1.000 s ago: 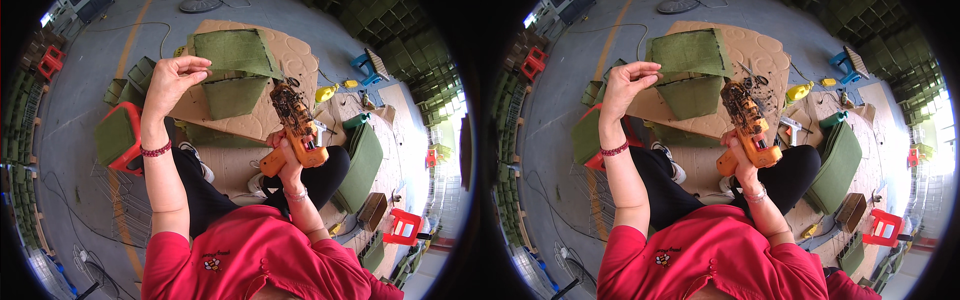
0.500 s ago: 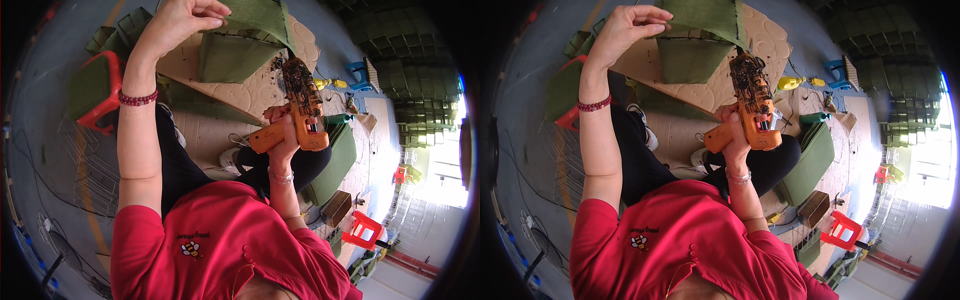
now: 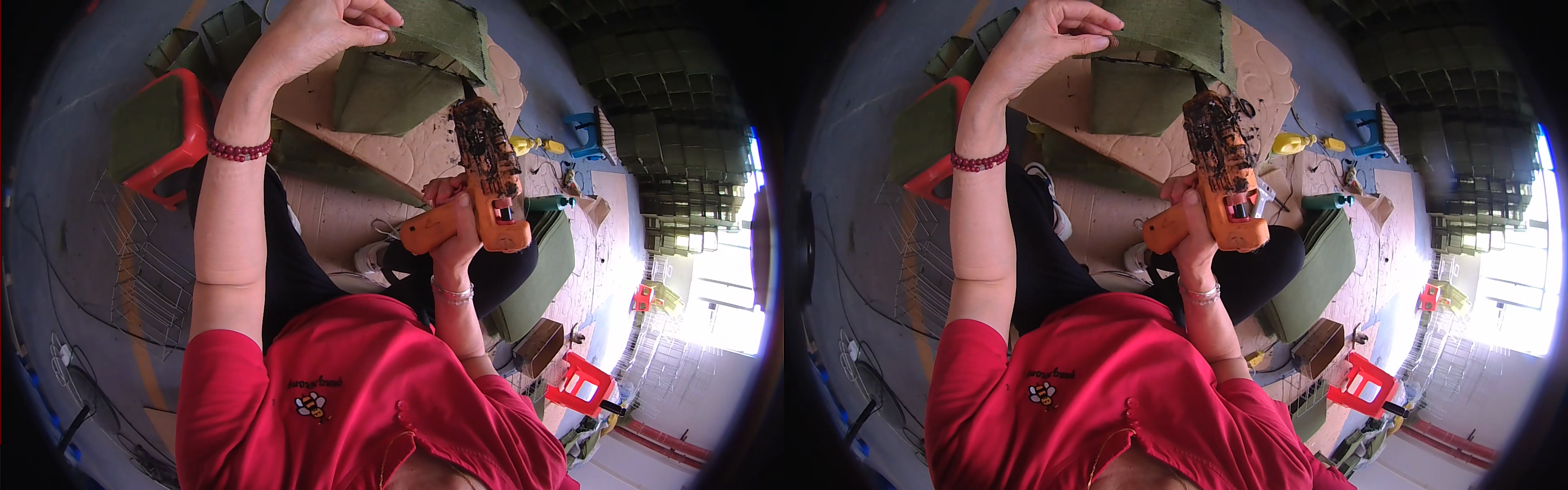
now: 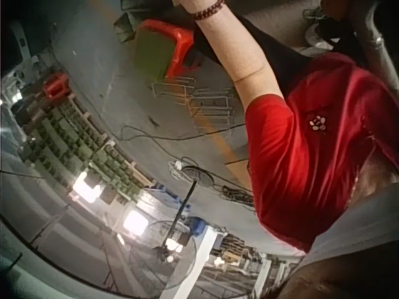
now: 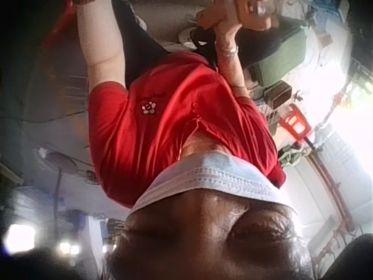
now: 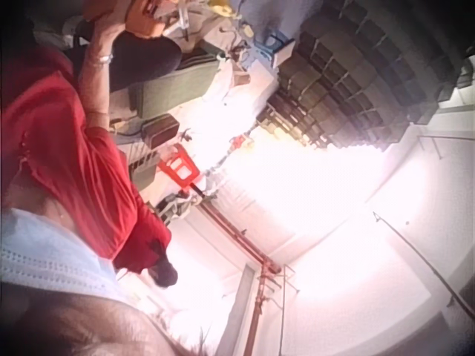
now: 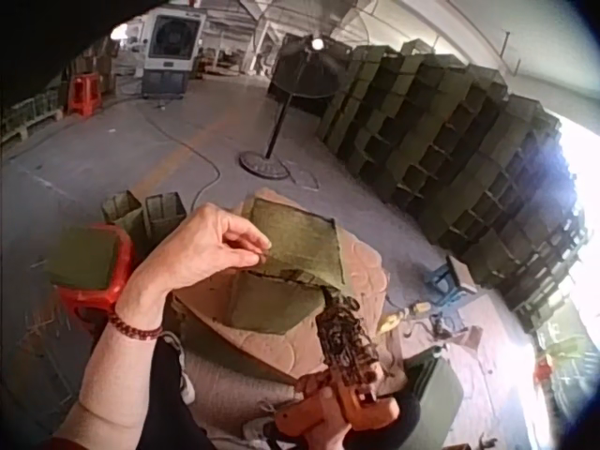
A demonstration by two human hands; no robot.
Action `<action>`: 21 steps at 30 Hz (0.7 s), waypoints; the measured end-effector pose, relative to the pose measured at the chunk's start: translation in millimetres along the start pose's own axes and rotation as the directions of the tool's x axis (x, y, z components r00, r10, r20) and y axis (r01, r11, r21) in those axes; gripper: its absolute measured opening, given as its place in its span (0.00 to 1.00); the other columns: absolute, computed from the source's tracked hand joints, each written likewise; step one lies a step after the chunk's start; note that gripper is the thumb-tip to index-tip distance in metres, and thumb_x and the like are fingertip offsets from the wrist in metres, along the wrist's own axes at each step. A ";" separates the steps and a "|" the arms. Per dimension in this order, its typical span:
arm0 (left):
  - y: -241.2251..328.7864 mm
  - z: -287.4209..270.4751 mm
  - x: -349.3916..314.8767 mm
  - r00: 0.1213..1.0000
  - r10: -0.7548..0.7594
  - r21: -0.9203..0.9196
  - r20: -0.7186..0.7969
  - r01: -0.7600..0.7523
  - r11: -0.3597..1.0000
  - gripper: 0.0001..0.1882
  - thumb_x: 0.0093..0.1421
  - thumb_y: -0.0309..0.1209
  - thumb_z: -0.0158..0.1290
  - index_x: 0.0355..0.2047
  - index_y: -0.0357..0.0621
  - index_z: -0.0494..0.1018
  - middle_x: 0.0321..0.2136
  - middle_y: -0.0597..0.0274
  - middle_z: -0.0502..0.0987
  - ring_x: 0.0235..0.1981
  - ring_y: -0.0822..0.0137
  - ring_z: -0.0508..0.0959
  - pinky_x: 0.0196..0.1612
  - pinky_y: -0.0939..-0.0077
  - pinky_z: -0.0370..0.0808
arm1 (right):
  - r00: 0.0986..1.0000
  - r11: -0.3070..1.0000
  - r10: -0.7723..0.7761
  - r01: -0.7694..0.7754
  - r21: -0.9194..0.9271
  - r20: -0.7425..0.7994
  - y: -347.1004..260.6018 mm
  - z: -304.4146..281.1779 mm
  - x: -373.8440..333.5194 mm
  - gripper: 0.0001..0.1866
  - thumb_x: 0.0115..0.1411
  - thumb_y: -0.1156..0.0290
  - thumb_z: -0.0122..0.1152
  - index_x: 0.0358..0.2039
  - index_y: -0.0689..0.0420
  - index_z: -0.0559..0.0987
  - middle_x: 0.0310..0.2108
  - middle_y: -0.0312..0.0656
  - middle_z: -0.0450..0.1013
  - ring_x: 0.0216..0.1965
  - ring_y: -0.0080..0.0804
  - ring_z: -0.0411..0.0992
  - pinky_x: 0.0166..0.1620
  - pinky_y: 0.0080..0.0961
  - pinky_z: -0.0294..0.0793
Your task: Assembling mesh and wire components using a hot glue gun in a manufacturing setting.
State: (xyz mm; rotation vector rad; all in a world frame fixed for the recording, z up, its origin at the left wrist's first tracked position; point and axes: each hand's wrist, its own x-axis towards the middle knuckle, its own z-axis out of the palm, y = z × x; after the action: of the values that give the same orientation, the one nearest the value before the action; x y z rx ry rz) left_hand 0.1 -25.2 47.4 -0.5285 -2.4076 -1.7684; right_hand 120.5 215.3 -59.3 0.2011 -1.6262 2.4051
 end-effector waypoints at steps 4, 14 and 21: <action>0.9 1.3 2.0 1.000 0.002 -0.022 0.014 -0.002 1.000 0.09 0.52 0.20 0.56 0.36 0.31 0.78 0.30 0.58 0.81 0.31 0.74 0.79 0.36 0.81 0.75 | 1.000 1.000 0.018 -0.019 -0.015 -0.019 -2.3 4.0 -1.2 0.12 0.56 0.69 0.52 0.38 0.62 0.67 0.25 0.40 0.62 0.28 0.32 0.62 0.36 0.32 0.65; -1.4 -1.4 0.5 1.000 0.022 0.009 0.004 -0.022 1.000 0.09 0.52 0.21 0.57 0.35 0.32 0.78 0.29 0.58 0.81 0.30 0.74 0.79 0.35 0.81 0.75 | 0.999 0.999 0.023 -0.024 0.030 0.030 2.8 -1.1 1.7 0.12 0.56 0.71 0.52 0.38 0.62 0.67 0.27 0.40 0.63 0.30 0.31 0.63 0.37 0.32 0.66; -0.7 -0.2 -1.3 1.000 0.000 0.006 0.000 0.000 1.000 0.09 0.53 0.21 0.57 0.35 0.32 0.78 0.29 0.59 0.81 0.30 0.74 0.79 0.35 0.81 0.75 | 0.998 1.000 -0.017 0.018 0.014 -0.063 -0.3 -5.7 0.6 0.11 0.57 0.70 0.52 0.37 0.63 0.68 0.26 0.41 0.63 0.28 0.33 0.63 0.35 0.33 0.66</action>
State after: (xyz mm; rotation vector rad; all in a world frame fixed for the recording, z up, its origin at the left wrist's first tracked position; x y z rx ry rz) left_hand 1.1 -25.8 46.5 -0.5273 -2.4129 -1.7601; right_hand 120.1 220.8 -61.0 0.1397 -1.5741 2.3862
